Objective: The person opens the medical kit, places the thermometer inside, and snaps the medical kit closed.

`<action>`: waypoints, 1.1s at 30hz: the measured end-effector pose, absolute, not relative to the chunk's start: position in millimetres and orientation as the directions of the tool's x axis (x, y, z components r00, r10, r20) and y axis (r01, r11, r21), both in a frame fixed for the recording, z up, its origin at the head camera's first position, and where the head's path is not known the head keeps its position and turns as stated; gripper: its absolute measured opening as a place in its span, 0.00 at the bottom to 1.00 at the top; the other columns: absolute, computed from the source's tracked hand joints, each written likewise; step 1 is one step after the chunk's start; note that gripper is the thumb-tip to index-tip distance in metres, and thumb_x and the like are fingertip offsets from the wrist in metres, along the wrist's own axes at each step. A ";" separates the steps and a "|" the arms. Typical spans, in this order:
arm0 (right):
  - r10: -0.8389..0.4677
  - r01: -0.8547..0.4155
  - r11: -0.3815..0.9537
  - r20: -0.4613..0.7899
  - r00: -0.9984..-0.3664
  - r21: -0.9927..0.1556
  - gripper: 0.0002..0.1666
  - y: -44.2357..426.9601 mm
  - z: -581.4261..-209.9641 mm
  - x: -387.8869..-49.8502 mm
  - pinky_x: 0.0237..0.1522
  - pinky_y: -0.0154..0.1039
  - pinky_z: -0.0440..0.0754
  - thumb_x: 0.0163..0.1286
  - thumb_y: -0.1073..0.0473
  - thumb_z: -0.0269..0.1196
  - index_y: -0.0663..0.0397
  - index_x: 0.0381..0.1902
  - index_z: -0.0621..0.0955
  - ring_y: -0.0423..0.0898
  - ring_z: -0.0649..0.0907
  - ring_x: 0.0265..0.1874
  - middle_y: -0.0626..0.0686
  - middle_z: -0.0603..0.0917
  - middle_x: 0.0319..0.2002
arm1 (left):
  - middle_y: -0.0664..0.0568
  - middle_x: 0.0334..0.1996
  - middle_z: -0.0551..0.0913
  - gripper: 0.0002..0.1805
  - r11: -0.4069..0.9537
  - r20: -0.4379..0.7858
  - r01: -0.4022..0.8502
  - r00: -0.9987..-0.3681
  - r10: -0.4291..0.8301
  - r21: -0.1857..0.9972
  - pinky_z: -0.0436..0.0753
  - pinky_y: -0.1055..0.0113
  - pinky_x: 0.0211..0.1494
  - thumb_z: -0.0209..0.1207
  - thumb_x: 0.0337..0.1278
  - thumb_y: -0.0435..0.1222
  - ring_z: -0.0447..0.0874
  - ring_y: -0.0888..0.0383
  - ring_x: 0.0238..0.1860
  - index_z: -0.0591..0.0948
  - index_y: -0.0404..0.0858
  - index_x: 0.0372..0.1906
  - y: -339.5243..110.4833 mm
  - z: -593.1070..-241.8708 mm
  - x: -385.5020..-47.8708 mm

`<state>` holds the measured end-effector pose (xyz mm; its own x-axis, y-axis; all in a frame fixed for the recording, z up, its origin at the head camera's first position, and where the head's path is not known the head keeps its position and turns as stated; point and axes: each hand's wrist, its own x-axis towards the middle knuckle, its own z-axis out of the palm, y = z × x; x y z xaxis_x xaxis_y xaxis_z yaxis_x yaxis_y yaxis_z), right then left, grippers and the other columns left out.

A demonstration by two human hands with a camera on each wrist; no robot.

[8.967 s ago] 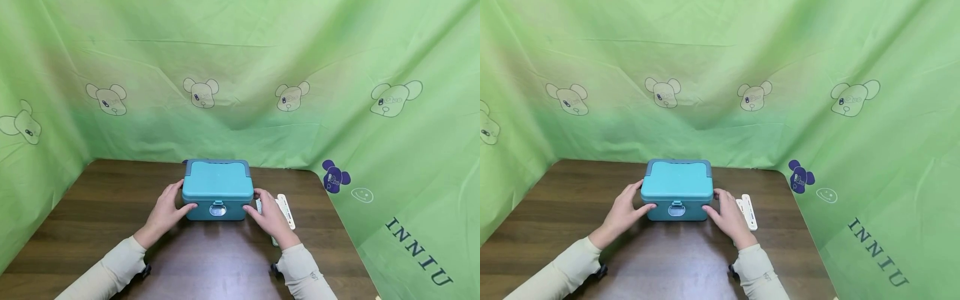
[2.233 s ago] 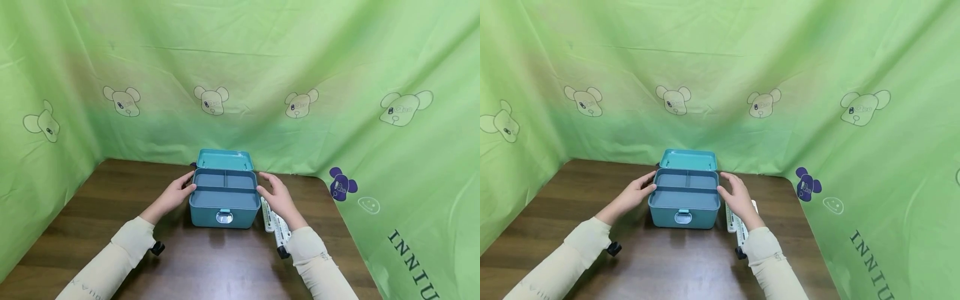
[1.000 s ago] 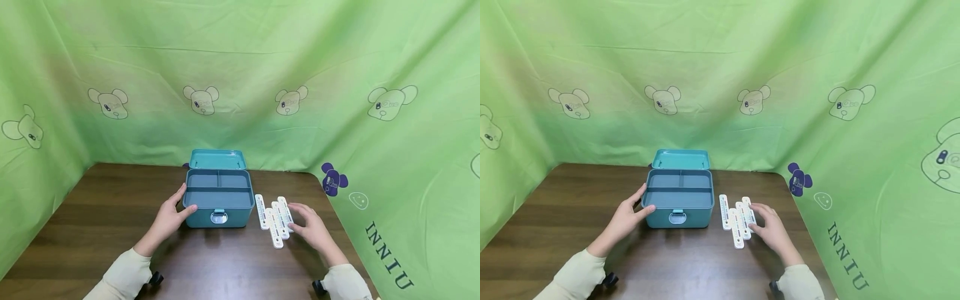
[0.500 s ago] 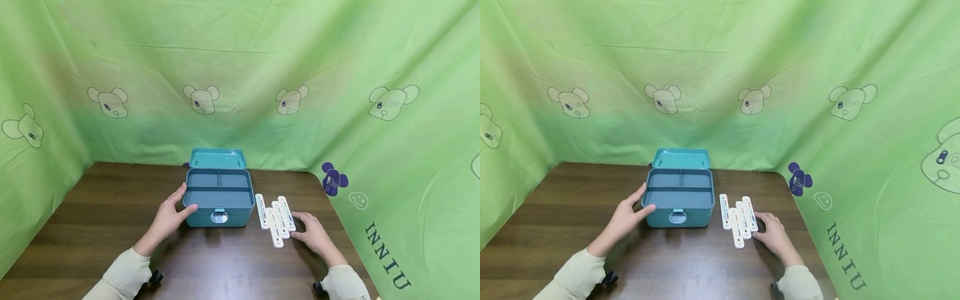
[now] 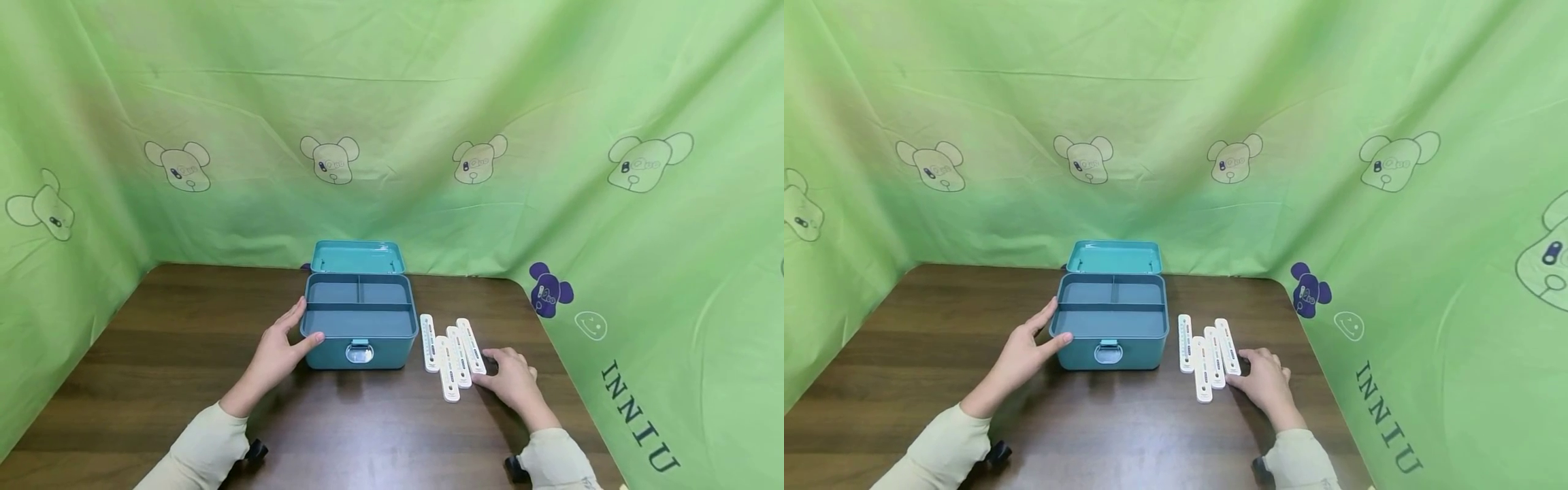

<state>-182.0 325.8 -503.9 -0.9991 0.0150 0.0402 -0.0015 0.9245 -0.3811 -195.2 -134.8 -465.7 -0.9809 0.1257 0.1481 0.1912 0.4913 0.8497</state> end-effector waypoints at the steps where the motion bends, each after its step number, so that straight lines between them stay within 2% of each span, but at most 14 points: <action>1: 0.030 0.014 0.925 0.035 -0.999 -0.381 0.39 325.0 -503.7 -182.0 0.48 0.64 0.69 0.56 0.43 0.76 0.61 0.60 0.82 0.68 0.76 0.58 0.68 0.80 0.58 | 0.49 0.80 0.58 0.48 0.488 0.149 0.191 -0.981 0.125 0.852 0.60 0.40 0.78 0.68 0.63 0.52 0.54 0.44 0.81 0.59 0.42 0.81 -134.5 -465.5 -195.3; 5: 0.089 0.078 0.923 0.012 -0.996 -0.376 0.34 322.0 -502.5 -182.3 0.47 0.64 0.69 0.58 0.43 0.75 0.60 0.55 0.84 0.65 0.78 0.54 0.64 0.83 0.52 | 0.50 0.81 0.58 0.48 0.479 0.147 0.189 -0.981 0.124 0.857 0.59 0.40 0.79 0.68 0.63 0.52 0.54 0.44 0.81 0.59 0.42 0.81 -134.3 -465.5 -195.4; 10: 0.159 0.150 0.906 -0.012 -0.987 -0.395 0.24 320.2 -500.4 -185.9 0.46 0.62 0.70 0.58 0.48 0.74 0.58 0.46 0.85 0.62 0.82 0.47 0.57 0.87 0.41 | 0.48 0.81 0.57 0.48 0.476 0.128 0.178 -0.982 0.136 0.861 0.62 0.41 0.78 0.68 0.64 0.51 0.56 0.43 0.80 0.58 0.41 0.81 -136.9 -464.0 -195.6; 15: 0.221 0.214 0.876 -0.036 -0.975 -0.431 0.20 322.5 -498.6 -190.2 0.45 0.62 0.70 0.55 0.53 0.70 0.59 0.42 0.85 0.59 0.83 0.40 0.56 0.87 0.36 | 0.44 0.79 0.61 0.49 0.469 0.083 0.124 -0.991 0.107 0.874 0.67 0.38 0.74 0.70 0.61 0.52 0.60 0.38 0.78 0.60 0.43 0.81 -140.8 -460.3 -195.6; 19: 0.260 0.257 0.855 -0.055 -0.964 -0.450 0.19 327.5 -499.1 -188.9 0.45 0.63 0.70 0.54 0.53 0.68 0.59 0.41 0.85 0.58 0.83 0.38 0.55 0.87 0.35 | 0.41 0.78 0.63 0.48 0.457 0.053 0.090 -0.994 0.093 0.885 0.69 0.37 0.73 0.71 0.58 0.53 0.61 0.37 0.77 0.64 0.44 0.79 -140.8 -459.3 -196.0; 25: 0.275 0.256 0.831 -0.037 -0.961 -0.493 0.20 335.9 -497.3 -185.3 0.44 0.61 0.71 0.56 0.52 0.68 0.59 0.43 0.85 0.56 0.82 0.37 0.54 0.86 0.35 | 0.40 0.77 0.64 0.48 0.454 0.043 0.080 -0.995 0.093 0.887 0.69 0.38 0.73 0.72 0.56 0.53 0.61 0.37 0.77 0.66 0.42 0.78 -141.0 -460.8 -196.1; 30: 0.248 0.189 0.834 0.047 -0.968 -0.518 0.21 338.9 -494.4 -192.3 0.42 0.56 0.71 0.57 0.53 0.69 0.59 0.46 0.84 0.55 0.82 0.37 0.55 0.87 0.38 | 0.40 0.77 0.65 0.46 0.464 0.037 0.077 -0.995 0.096 0.882 0.70 0.37 0.72 0.72 0.57 0.51 0.62 0.36 0.76 0.67 0.42 0.77 -144.9 -458.2 -197.5; 33: 0.222 0.131 0.837 0.111 -0.969 -0.531 0.21 339.9 -491.3 -196.6 0.45 0.56 0.72 0.57 0.55 0.69 0.59 0.48 0.83 0.56 0.84 0.41 0.57 0.88 0.41 | 0.39 0.77 0.65 0.44 0.462 0.037 0.080 -0.994 0.101 0.883 0.69 0.37 0.73 0.72 0.58 0.49 0.62 0.36 0.76 0.68 0.41 0.76 -146.1 -456.8 -198.0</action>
<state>-196.6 339.9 -491.3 -0.9688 0.2217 0.1111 0.1308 0.8374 -0.5307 -198.0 -146.1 -456.8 -0.9942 0.1009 0.0374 0.0801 0.4618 0.8834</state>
